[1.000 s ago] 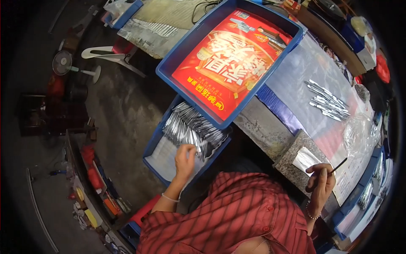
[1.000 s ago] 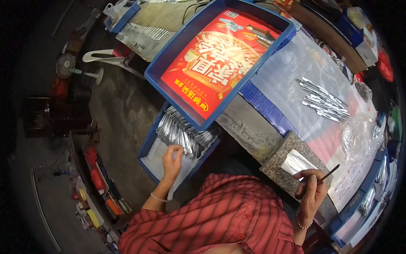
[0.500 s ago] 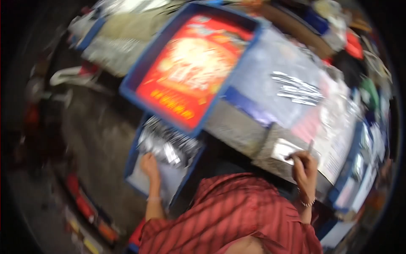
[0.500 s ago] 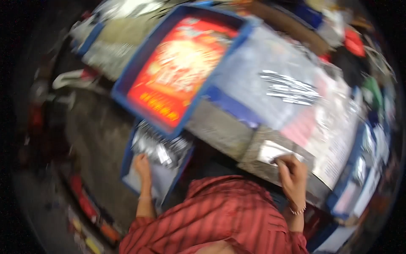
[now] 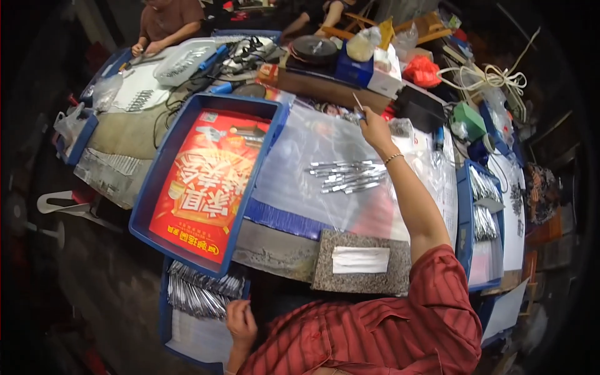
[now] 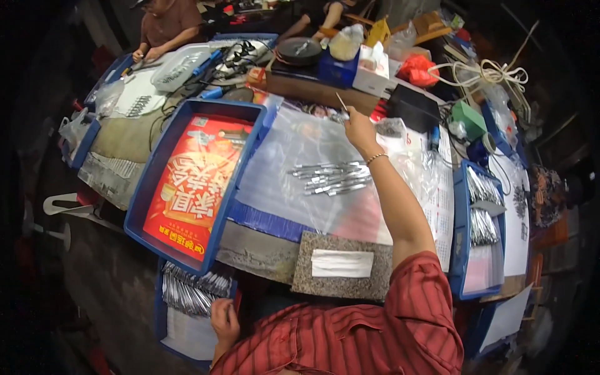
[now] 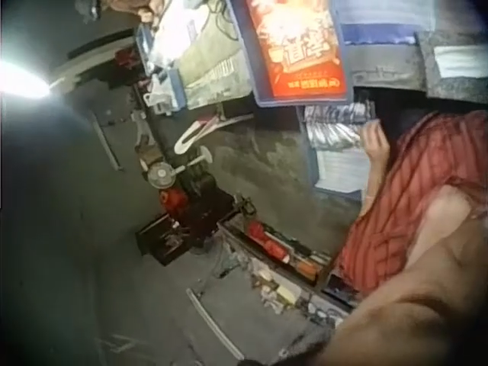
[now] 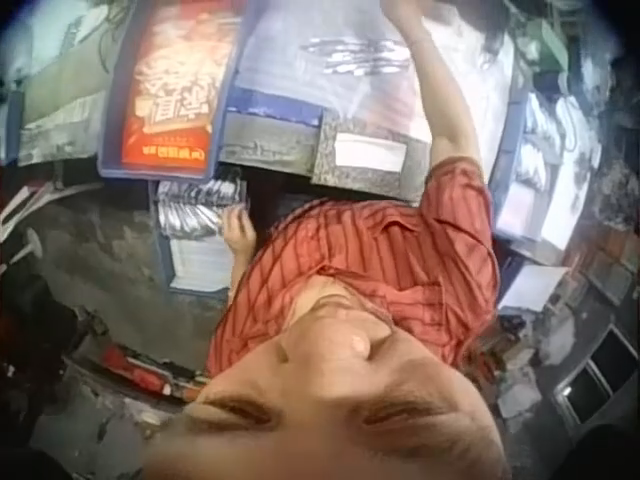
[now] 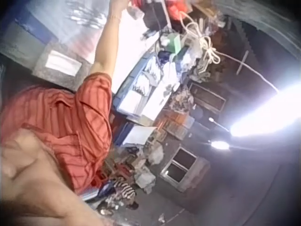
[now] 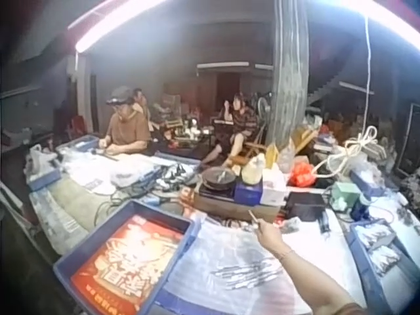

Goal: The recorder manually marks and organizes small metal rods into a fixture using a scribe.

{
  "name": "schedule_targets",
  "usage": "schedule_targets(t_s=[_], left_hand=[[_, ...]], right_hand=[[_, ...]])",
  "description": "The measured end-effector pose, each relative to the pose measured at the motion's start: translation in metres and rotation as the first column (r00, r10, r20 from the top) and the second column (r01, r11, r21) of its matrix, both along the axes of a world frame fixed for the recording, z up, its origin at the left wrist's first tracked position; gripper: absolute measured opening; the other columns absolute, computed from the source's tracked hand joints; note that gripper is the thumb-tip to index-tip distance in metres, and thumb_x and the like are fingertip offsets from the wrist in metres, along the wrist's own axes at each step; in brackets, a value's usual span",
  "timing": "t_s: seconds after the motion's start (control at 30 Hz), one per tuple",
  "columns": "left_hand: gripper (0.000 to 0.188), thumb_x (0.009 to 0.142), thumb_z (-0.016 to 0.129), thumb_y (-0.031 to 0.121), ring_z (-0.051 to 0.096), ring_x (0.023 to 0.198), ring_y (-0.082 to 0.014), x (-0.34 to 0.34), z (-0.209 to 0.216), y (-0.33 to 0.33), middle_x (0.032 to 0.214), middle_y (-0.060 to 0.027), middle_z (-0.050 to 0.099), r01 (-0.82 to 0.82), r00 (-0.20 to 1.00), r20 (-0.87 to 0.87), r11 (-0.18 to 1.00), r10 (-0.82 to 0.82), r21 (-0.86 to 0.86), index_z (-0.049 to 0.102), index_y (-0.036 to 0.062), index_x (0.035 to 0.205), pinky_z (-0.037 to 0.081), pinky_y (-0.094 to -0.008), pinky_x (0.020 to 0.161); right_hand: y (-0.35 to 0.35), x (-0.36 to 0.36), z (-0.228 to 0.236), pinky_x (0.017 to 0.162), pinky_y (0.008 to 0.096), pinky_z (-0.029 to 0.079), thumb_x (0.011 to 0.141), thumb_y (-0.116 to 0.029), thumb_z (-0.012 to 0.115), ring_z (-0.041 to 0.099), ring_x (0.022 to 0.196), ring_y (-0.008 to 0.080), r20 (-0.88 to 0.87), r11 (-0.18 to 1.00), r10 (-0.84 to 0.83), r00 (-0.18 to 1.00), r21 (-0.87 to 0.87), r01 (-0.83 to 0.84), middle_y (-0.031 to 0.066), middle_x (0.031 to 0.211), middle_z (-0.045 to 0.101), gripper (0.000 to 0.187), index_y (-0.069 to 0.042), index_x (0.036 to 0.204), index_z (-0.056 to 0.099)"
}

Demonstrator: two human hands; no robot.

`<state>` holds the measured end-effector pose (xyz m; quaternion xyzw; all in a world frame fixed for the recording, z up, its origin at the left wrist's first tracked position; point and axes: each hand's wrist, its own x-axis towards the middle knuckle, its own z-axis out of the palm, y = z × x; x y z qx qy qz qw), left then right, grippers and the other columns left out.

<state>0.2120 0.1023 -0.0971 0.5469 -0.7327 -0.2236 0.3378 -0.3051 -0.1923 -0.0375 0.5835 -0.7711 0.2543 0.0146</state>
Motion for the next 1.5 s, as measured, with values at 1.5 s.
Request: schedule_targets(t_s=[1.5], left_hand=[[0.058, 0.078, 0.052, -0.005, 0.042, 0.128, -0.0372, -0.302, 0.055, -0.299, 0.142, -0.0142, 0.04, 0.452, 0.884, 0.241, 0.862, -0.4, -0.229, 0.048, 0.011, 0.134, 0.039, -0.0547, 0.094]], right_hand=[[0.035, 0.003, 0.02, 0.056, 0.0279, 0.044, 0.082, -0.011, 0.066, 0.054, 0.061, 0.0106, 0.467, 0.959, 0.226, 0.855, 0.049, -0.28, 0.0053, 0.071, 0.062, 0.016, 0.002, 0.092, 0.062]])
